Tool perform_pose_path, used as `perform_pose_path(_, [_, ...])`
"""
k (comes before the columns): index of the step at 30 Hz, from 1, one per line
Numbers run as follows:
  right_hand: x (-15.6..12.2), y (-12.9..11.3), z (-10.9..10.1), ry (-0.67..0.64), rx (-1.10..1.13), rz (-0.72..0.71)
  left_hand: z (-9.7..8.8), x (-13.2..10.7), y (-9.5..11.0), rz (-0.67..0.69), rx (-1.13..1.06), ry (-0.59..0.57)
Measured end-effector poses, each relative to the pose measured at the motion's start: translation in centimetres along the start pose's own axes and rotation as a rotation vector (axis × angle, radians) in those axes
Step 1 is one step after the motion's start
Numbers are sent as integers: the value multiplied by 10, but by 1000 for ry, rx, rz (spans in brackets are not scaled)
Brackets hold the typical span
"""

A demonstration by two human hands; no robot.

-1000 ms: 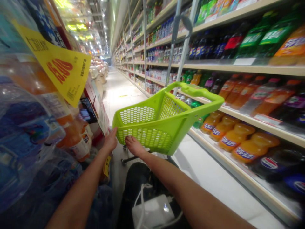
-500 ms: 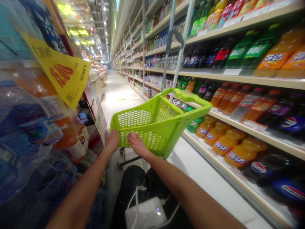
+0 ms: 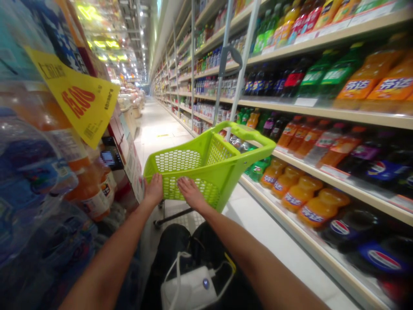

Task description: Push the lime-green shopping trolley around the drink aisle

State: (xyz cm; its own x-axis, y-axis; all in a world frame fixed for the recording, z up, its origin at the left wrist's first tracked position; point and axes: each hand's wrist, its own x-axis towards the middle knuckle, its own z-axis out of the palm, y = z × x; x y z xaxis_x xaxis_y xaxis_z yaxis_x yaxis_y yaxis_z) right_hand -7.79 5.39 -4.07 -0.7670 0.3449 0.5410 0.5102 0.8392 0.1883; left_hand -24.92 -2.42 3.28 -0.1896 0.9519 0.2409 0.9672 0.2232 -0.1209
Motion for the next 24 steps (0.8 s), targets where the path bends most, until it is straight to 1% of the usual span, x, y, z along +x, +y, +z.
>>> perform_pose_path(2, [-16, 1, 11, -28, -6, 11, 2, 1, 4, 51, -2, 18])
perform_pose_path(4, [-25, 1, 12, -26, -9, 16, 2, 4, 12, 99, -8, 20])
perform_pose_path(6, [-23, 3, 3, 15, -12, 19, 0, 6, 23, 138, -16, 16])
perform_pose_path(9, [-7, 10, -18, 99, -25, 55, -5, 9, 40, 175, -28, 11])
perform_pose_path(11, [0, 17, -26, 107, -31, 86, -7, 10, 47, 169, -32, 4])
perform_pose_path(13, [-4, 25, -27, 67, -33, 99, -8, 9, 49, 150, -31, -15])
perform_pose_path(18, [-47, 35, -11, -78, -37, 122, -10, 9, 44, 146, -24, -56])
perform_pose_path(20, [-59, 36, -10, -115, -38, 128, -14, 11, 45, 139, -28, -64])
perform_pose_path(22, [-61, 37, -16, -104, -42, 123, -21, 14, 49, 124, -36, -54])
perform_pose_path(24, [-52, 39, -27, -40, -49, 110, -30, 18, 58, 96, -45, -33])
